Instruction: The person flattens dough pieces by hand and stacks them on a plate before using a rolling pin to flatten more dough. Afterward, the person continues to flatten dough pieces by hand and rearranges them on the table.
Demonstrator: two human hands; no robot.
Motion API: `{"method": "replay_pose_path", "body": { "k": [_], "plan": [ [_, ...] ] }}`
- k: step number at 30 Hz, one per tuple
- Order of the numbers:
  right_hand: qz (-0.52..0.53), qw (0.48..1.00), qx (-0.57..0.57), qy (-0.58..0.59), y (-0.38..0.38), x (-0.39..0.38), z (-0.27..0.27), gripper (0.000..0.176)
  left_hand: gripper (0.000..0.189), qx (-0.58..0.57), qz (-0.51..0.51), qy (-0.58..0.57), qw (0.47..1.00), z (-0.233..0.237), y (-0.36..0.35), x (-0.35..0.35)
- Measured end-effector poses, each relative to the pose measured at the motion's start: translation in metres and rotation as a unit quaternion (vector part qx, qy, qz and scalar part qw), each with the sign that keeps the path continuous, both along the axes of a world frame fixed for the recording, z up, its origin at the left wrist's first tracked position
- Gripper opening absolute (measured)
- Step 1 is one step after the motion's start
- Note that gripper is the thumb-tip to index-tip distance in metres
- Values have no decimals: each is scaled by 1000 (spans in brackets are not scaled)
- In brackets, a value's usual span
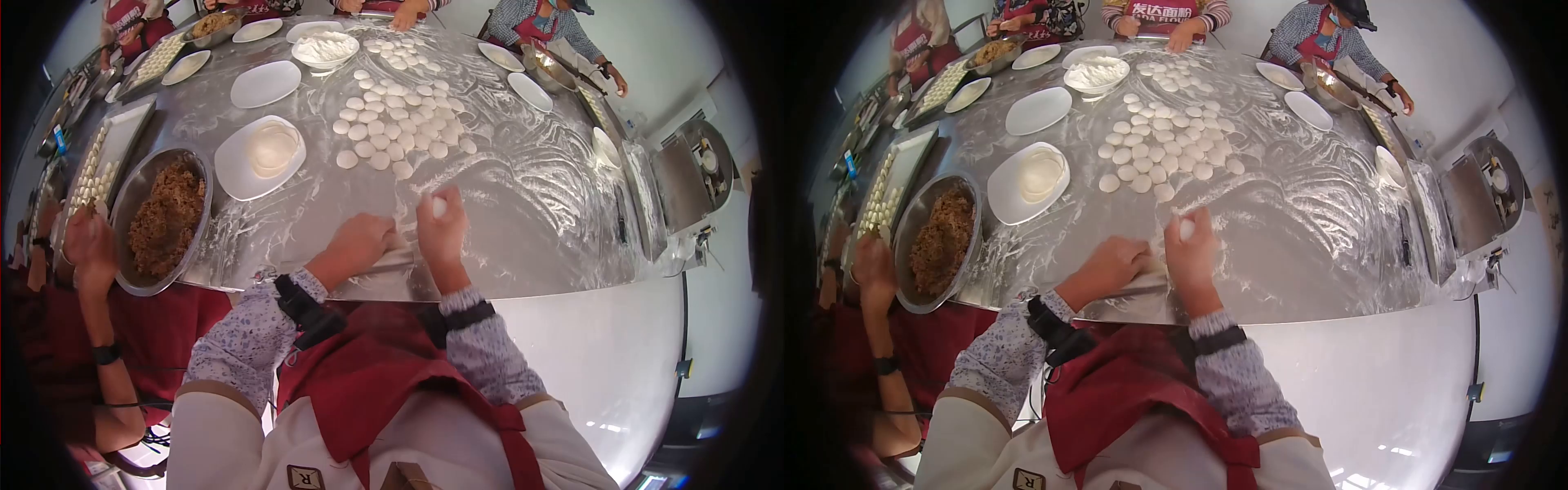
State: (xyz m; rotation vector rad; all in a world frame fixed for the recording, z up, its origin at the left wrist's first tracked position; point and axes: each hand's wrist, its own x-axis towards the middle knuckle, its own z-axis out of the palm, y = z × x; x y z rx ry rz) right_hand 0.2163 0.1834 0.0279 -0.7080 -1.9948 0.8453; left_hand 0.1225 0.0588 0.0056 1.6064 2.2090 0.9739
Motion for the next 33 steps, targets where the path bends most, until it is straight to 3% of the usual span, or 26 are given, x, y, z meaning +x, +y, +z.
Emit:
{"method": "replay_pose_path", "body": {
  "k": [1, 3, 5, 6, 10, 13, 15, 19, 21, 24, 28, 30, 32, 33],
  "plan": [
    [-4, 1000, 11, 3, -4, 16, -3, 15, 14, -1, 0, -2, 1000, 5, -5, 0],
    [-10, 1000, 20, 6, -14, 37, -8, 14, 15, -51, 36, -119, 991, 15, -17, -1],
    [-16, 997, -72, 6, -21, 50, -11, 13, 15, -42, 27, -108, 993, 12, -23, -1],
    [-30, 999, -23, -1, -22, 45, -3, 15, 15, -31, 21, -98, 995, 10, -25, 2],
    [-14, 999, -14, -25, 1, -5, 5, 17, 15, -6, 49, -84, 995, 12, -3, 16],
    [10, 999, -35, -30, 2, -16, 7, 17, 14, 78, 69, -118, 988, 5, 9, 10],
    [-15, 1000, -21, -18, -2, 1, 1, 17, 14, -13, 10, -51, 999, 2, 5, 2],
    [-26, 998, -42, -27, -18, 44, -5, 18, 13, 14, 27, -52, 998, 1, -12, -3],
    [-23, 994, -101, -23, -21, 50, -10, 18, 13, -7, 77, -118, 990, 4, -20, 2],
    [-12, 1000, -7, -17, -6, 18, -2, 19, 13, 1, 80, -126, 989, 7, -17, 17],
    [1, 999, -32, -26, -1, -9, 10, 19, 14, 69, 104, -139, 982, -2, -4, 16],
    [-10, 1000, 0, -16, -3, 3, 3, 19, 15, 31, 67, -35, 997, -9, -4, 9],
    [-22, 999, 30, -9, -11, 26, -5, 19, 15, 9, 65, -53, 996, -5, -14, 4],
    [-16, 999, -41, 0, -19, 41, -8, 17, 16, -14, 58, -71, 996, -2, -18, 3]
  ]
}}
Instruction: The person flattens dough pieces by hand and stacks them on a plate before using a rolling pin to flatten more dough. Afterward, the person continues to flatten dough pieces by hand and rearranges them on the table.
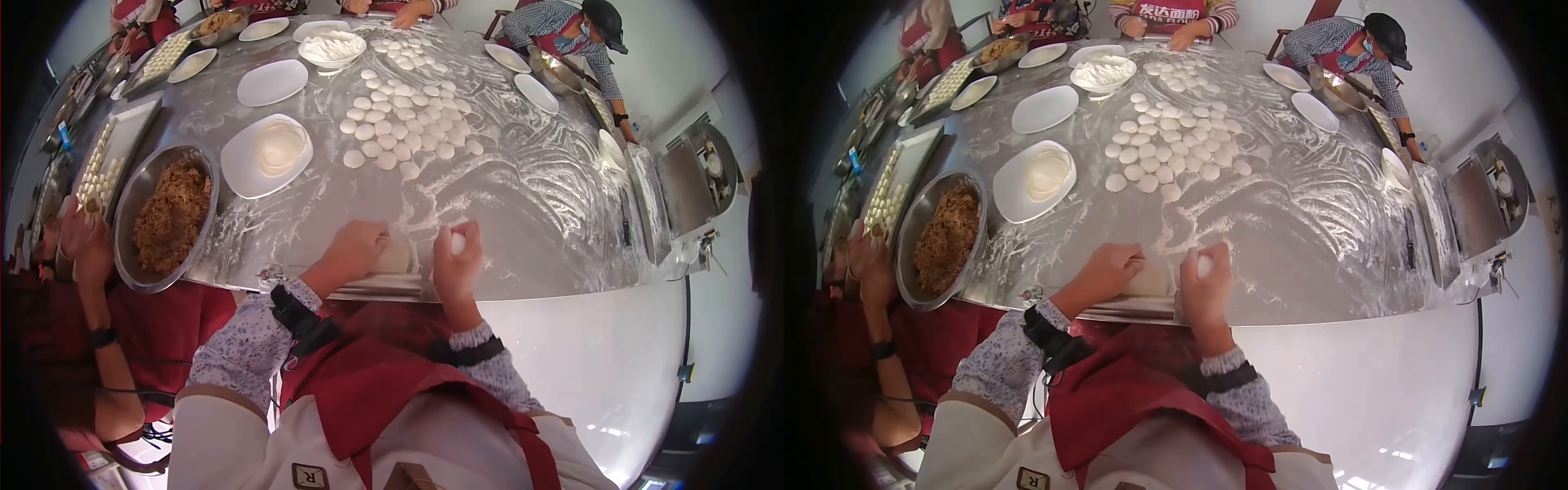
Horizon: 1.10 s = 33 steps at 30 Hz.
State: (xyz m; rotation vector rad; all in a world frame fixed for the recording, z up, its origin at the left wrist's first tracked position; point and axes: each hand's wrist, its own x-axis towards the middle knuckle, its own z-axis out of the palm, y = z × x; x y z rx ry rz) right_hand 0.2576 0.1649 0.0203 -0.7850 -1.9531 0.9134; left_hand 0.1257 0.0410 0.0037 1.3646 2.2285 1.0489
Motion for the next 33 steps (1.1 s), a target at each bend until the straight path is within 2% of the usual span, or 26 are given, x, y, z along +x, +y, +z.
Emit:
{"method": "replay_pose_path", "body": {
  "k": [1, 2, 4, 8, 10, 11, 14, 16, 17, 18, 19, 20, 21, 22, 23, 24, 26, 28, 29, 30, 32, 33],
  "plan": [
    [5, 997, -71, 10, -4, 8, 0, 15, 16, -1, -2, -1, 1000, 2, -1, 1],
    [4, 997, -73, 9, -3, 6, 1, 15, 17, 4, 5, -6, 1000, 3, -2, 4],
    [1, 1000, 21, 11, 2, -9, 9, 13, 17, 9, 13, -10, 1000, 2, -3, 11],
    [24, 999, 32, 8, 15, -45, 12, 12, 16, 47, 20, 10, 999, 5, 10, 24],
    [5, 998, 64, 22, 18, -44, 5, 11, 16, 77, 42, 5, 996, 2, 9, 23],
    [-4, 999, 45, -13, 15, -34, 5, 12, 16, 57, 33, 24, 998, 1, 7, 23],
    [20, 996, 86, 8, 10, -5, -8, 13, 18, 13, -1, 41, 999, -3, -2, 13],
    [29, 999, -31, 22, 5, 8, -14, 14, 20, 12, -52, -43, 998, 14, -12, 2],
    [28, 999, -32, 24, 2, 10, -13, 14, 23, 6, -56, 19, 998, 25, -20, -8],
    [34, 996, -82, 25, -1, 13, -10, 13, 25, 1, -60, 81, 995, 33, -29, -21],
    [38, 990, -132, 26, -1, 15, -8, 13, 23, 97, 7, 158, 983, 25, -35, -43],
    [35, 990, -132, 28, 2, 14, -11, 13, 24, 193, 73, 232, 951, 19, -39, -65],
    [44, 998, -33, 29, 6, 11, -17, 12, 25, 194, 191, 97, 957, 48, -45, -76],
    [52, 996, 65, 28, 10, 10, -20, 13, 30, 220, 263, 138, 929, 35, -49, -111],
    [48, 996, 64, 28, 10, 10, -20, 13, 39, 124, 342, 26, 931, 58, -53, -129],
    [47, 998, 41, 30, 10, 8, -20, 13, 39, 124, 340, 26, 932, 52, -53, -138],
    [43, 998, 19, 36, 9, 4, -19, 13, 44, 45, 354, 177, 917, 24, -43, -157],
    [28, 999, 33, 13, 9, 4, -15, 13, 43, 80, 220, 199, 952, 3, -20, -155],
    [24, 999, 34, 12, 8, 3, -14, 13, 41, 60, 175, 164, 969, -2, -5, -148],
    [26, 999, 34, 22, 8, 1, -13, 13, 41, 62, 172, 162, 970, -17, 12, -148],
    [29, 999, 36, 28, 7, 1, -9, 13, 30, 72, 76, 307, 946, -62, 46, -154],
    [31, 999, -7, 22, 6, 2, -6, 13, 30, 74, 75, 304, 947, -57, 51, -144]
  ]
}}
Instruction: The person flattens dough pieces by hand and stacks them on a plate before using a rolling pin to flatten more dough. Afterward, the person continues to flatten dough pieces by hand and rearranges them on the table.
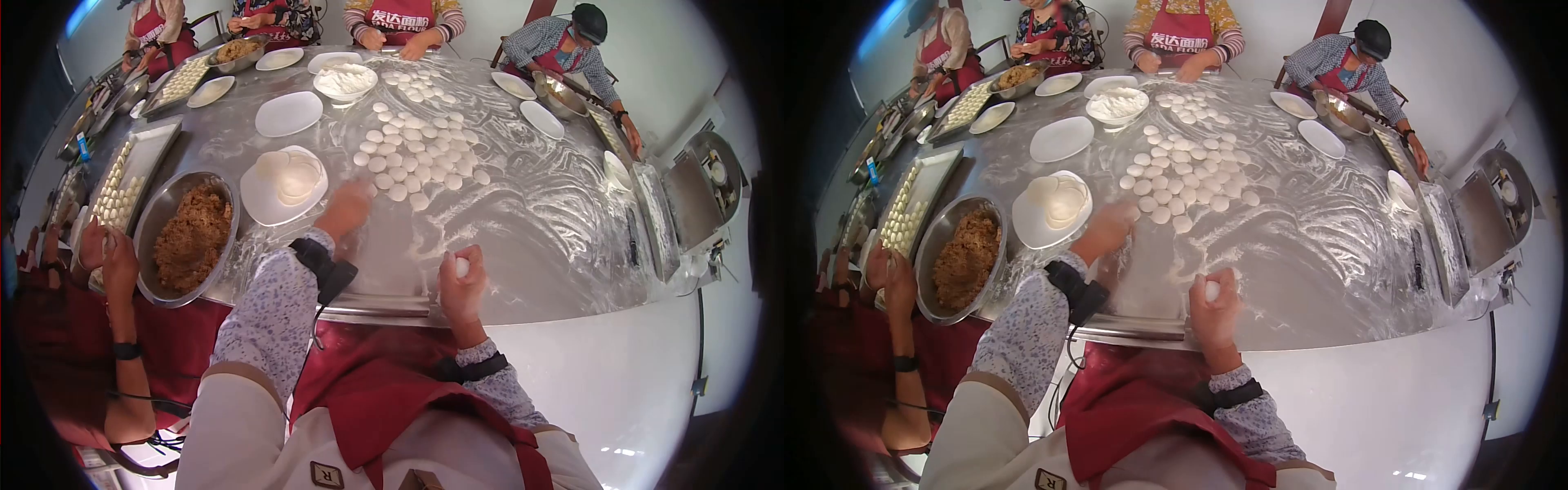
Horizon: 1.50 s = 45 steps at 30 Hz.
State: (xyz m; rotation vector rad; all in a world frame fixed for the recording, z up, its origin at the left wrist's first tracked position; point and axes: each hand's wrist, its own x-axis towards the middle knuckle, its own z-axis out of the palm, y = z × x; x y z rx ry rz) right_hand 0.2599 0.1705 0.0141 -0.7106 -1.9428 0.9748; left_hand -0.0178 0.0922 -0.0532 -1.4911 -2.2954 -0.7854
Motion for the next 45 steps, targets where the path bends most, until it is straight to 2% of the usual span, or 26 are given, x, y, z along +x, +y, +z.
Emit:
{"method": "replay_pose_path", "body": {
  "k": [2, 5, 6, 8, 10, 12, 14, 15, 17, 20, 22, 24, 26, 28, 29, 31, 32, 34, 35, 37, 39, 41, 42, 44, 45],
  "plan": [
    [0, 999, -46, -7, -2, 1, 5, 14, 21, -105, 40, -93, 989, 29, -2, 32],
    [-7, 999, -48, -13, -5, 3, 8, 13, 17, -111, -16, -128, 985, 59, -20, 78],
    [-8, 1000, -11, -3, -4, 2, 11, 13, 17, -115, -18, -131, 985, 63, -27, 91],
    [-11, 1000, 24, 1, -4, 1, 10, 14, 18, -76, -35, -253, 964, 64, -38, 114],
    [4, 999, -39, 1, -4, 3, 8, 14, 19, -94, -39, -228, 968, 59, -43, 123],
    [9, 999, -39, -2, -4, 5, 11, 14, 20, -109, -41, -199, 973, 63, -46, 131],
    [14, 999, -38, -1, -7, 10, 14, 14, 19, -133, -104, -289, 942, 77, -47, 138],
    [18, 999, -48, -5, -9, 13, 16, 14, 19, -131, -105, -289, 943, 82, -47, 140],
    [22, 998, -56, -11, -12, 14, 24, 14, 19, -147, -122, -395, 898, 86, -47, 142],
    [40, 998, -54, -6, -18, 14, 40, 15, 13, -121, -149, -383, 903, 82, -46, 140],
    [32, 997, -36, -52, -11, -2, 51, 16, 11, -114, -167, -353, 914, 76, -42, 142],
    [22, 999, 1, -39, 9, -34, 28, 16, 11, -110, -184, -323, 922, 69, -34, 145],
    [13, 999, 40, -23, 18, -50, 22, 17, 11, -68, -115, -285, 949, 63, -23, 145],
    [27, 999, -25, -41, 17, -51, 24, 17, 11, -72, -149, -279, 946, 54, -26, 143],
    [29, 999, -22, -39, 16, -47, 22, 17, 11, -71, -180, -266, 944, 50, -26, 137],
    [-15, 998, 50, -16, 6, -18, 11, 17, 11, -94, -178, -237, 950, 53, -34, 135],
    [-13, 998, 50, -19, -2, -4, 8, 17, 10, -121, -177, -206, 955, 57, -40, 136],
    [6, 996, -88, -2, -13, 16, 6, 17, 10, -132, -152, -254, 946, 73, -51, 138],
    [4, 996, -92, -4, -10, 10, 5, 17, 10, -145, -128, -302, 934, 76, -54, 141],
    [-19, 998, 53, -16, 3, -15, 10, 16, 10, -146, -112, -290, 939, 69, -53, 146],
    [-5, 999, 3, -47, 12, -47, 22, 13, 10, -137, -91, -268, 949, 62, -41, 144],
    [-4, 999, 23, -31, 17, -63, 19, 14, 11, -11, -55, -249, 967, 54, -28, 143],
    [-3, 999, 41, -19, 18, -67, 20, 14, 11, -8, -54, -248, 967, 55, -28, 142],
    [-19, 998, 58, -21, 12, -48, 18, 14, 15, -104, -122, -241, 957, 57, -29, 140],
    [-38, 996, 71, -27, 7, -32, 15, 14, 15, -103, -121, -243, 957, 58, -33, 140]
  ]
}}
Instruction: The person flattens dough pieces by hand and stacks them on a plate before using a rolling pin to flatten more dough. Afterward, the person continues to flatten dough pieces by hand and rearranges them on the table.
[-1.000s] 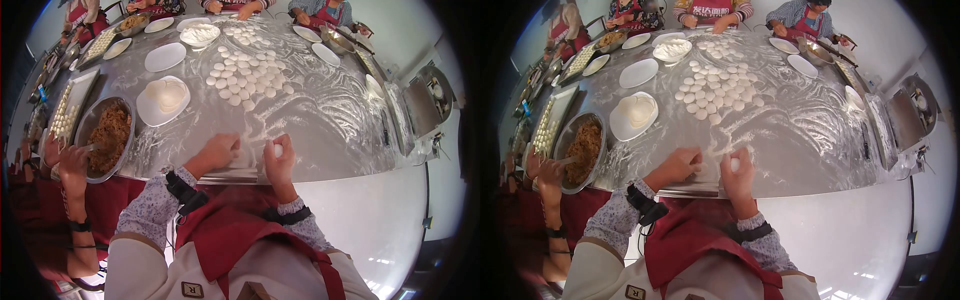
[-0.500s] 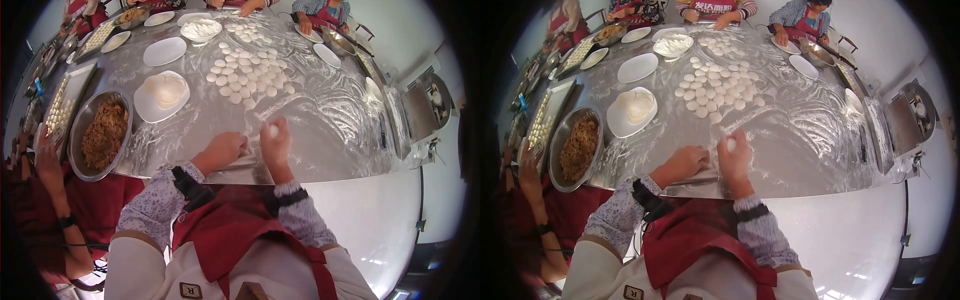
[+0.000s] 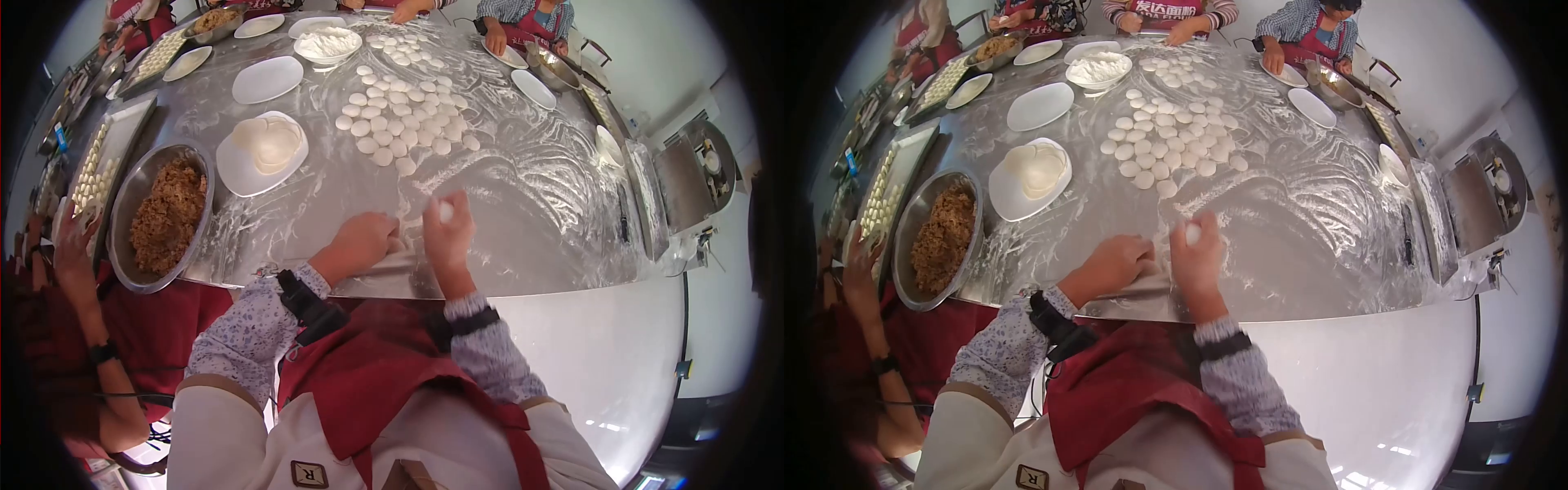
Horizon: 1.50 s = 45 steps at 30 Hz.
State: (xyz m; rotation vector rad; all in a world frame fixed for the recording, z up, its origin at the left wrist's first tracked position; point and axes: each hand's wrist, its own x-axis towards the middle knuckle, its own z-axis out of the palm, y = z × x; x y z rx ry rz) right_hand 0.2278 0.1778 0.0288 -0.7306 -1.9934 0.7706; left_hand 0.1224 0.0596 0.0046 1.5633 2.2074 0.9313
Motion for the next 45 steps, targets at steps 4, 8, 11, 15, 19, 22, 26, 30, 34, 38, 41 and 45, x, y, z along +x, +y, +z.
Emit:
{"method": "replay_pose_path", "body": {
  "k": [4, 8, 11, 15, 19, 22, 26, 30, 34, 38, 41, 45],
  "plan": [
    [18, 988, -150, 11, -14, 35, -13, 17, 14, -15, -21, -59, 998, 12, -17, -3],
    [24, 998, -51, 5, 8, -15, -2, 17, 14, 16, 43, 14, 999, 0, -4, 7],
    [42, 999, -11, 15, 12, -35, 1, 15, 14, 103, 66, -7, 992, -8, 10, 4],
    [-1, 999, -43, -15, -6, 14, -4, 15, 13, 18, -8, 18, 1000, 0, -6, -1],
    [3, 989, -149, -6, -16, 35, -7, 17, 13, -16, -21, -74, 997, 12, -21, 1],
    [23, 998, -55, -30, 7, -10, 1, 17, 13, 1, 8, -47, 999, 5, -10, 8],
    [40, 999, -18, 16, 11, -34, 4, 14, 14, 80, 77, -19, 994, -7, 15, 8],
    [17, 1000, -8, 13, -6, 20, -7, 18, 14, -15, 1, 9, 1000, 6, -2, 2],
    [6, 996, -92, -4, -11, 31, -9, 18, 13, -24, 8, -80, 996, 13, -14, 4],
    [36, 998, -46, -1, 9, -21, 5, 16, 13, 55, 59, -49, 996, 0, 10, 13],
    [29, 999, -29, -3, 6, -13, 0, 17, 13, 72, 65, -56, 994, -2, 17, 12],
    [18, 999, -50, 12, -17, 42, -7, 17, 13, -8, -12, 6, 1000, 5, -7, -5]
  ]
}}
